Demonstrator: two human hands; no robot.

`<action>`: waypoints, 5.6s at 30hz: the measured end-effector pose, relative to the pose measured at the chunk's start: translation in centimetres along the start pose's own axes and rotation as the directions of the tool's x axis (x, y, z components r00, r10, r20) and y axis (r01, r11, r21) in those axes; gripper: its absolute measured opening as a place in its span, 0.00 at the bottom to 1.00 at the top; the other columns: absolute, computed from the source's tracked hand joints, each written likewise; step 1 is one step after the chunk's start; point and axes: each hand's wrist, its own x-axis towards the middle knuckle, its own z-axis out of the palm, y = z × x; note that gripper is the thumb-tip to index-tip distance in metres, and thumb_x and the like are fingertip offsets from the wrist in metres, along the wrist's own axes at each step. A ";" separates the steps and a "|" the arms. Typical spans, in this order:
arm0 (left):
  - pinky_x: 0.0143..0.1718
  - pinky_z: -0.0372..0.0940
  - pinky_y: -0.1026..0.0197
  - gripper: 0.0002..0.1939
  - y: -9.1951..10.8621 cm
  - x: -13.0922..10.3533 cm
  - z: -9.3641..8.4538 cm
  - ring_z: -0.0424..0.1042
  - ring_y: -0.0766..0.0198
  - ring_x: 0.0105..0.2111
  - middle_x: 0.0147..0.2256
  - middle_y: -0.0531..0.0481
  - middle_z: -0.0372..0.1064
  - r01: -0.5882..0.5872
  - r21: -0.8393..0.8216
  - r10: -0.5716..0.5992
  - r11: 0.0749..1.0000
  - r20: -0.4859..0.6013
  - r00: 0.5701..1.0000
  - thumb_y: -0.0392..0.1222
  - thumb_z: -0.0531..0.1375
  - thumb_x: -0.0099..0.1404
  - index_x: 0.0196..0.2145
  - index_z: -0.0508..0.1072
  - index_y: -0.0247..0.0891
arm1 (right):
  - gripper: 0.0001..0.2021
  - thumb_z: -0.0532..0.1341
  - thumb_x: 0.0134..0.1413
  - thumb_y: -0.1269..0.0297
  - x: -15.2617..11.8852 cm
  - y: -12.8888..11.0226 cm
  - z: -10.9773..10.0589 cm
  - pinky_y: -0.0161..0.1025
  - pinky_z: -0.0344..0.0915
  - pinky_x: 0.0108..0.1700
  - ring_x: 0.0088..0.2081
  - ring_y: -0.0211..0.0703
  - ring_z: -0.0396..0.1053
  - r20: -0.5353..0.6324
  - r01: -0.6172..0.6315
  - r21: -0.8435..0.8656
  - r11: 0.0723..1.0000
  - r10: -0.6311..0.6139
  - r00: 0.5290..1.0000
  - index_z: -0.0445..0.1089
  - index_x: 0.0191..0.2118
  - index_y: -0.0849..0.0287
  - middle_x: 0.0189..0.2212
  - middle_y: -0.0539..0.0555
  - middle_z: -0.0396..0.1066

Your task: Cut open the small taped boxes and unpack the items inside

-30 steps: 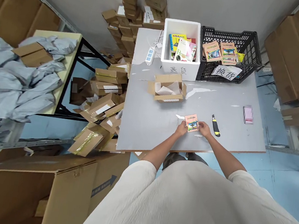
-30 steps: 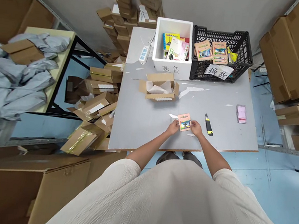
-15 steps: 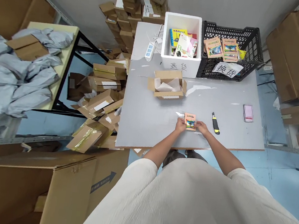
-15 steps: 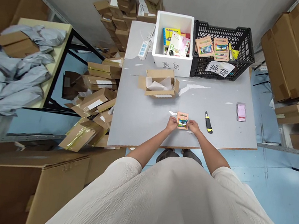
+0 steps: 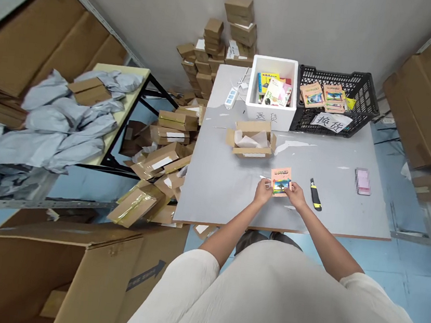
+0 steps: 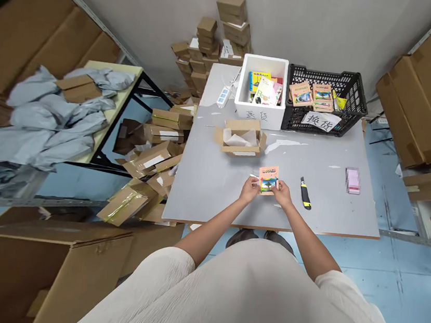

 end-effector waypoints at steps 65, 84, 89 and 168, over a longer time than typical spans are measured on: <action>0.37 0.72 0.61 0.17 4.2 1.0 -6.5 0.80 0.60 0.36 0.39 0.48 0.82 0.049 -0.363 0.060 0.931 0.282 0.957 0.48 0.69 0.66 0.50 0.82 0.39 | 0.32 0.79 0.37 0.37 -3.7 -4.2 3.0 0.40 0.72 0.35 0.31 0.43 0.75 -0.159 0.079 0.219 0.973 -0.045 0.986 0.75 0.42 0.56 0.29 0.51 0.78; 0.32 0.67 0.63 0.11 14.4 6.5 6.8 0.72 0.66 0.24 0.23 0.57 0.72 -0.039 -0.373 0.149 0.927 0.269 0.952 0.46 0.70 0.63 0.41 0.80 0.39 | 0.32 0.74 0.45 0.35 4.9 -9.3 -13.4 0.43 0.72 0.36 0.31 0.44 0.73 -0.189 0.197 0.098 0.976 -0.176 0.966 0.76 0.47 0.56 0.27 0.50 0.76; 0.33 0.69 0.62 0.09 18.3 9.0 11.3 0.74 0.65 0.26 0.24 0.55 0.74 -0.056 -0.445 0.145 0.894 0.167 0.975 0.44 0.71 0.63 0.39 0.79 0.39 | 0.33 0.74 0.45 0.37 9.7 -10.3 -18.3 0.45 0.75 0.40 0.33 0.46 0.76 -0.181 0.220 0.086 0.972 -0.202 0.963 0.76 0.49 0.57 0.31 0.52 0.79; 0.71 0.60 0.44 0.38 5.5 15.6 -21.9 0.64 0.42 0.72 0.69 0.37 0.67 -0.088 0.093 0.105 0.992 -0.200 0.974 0.35 0.67 0.62 0.69 0.67 0.45 | 0.47 0.71 0.40 0.70 15.5 -12.9 9.2 0.59 0.75 0.62 0.69 0.67 0.69 0.129 0.164 -0.259 0.952 -0.134 0.983 0.69 0.72 0.53 0.70 0.63 0.70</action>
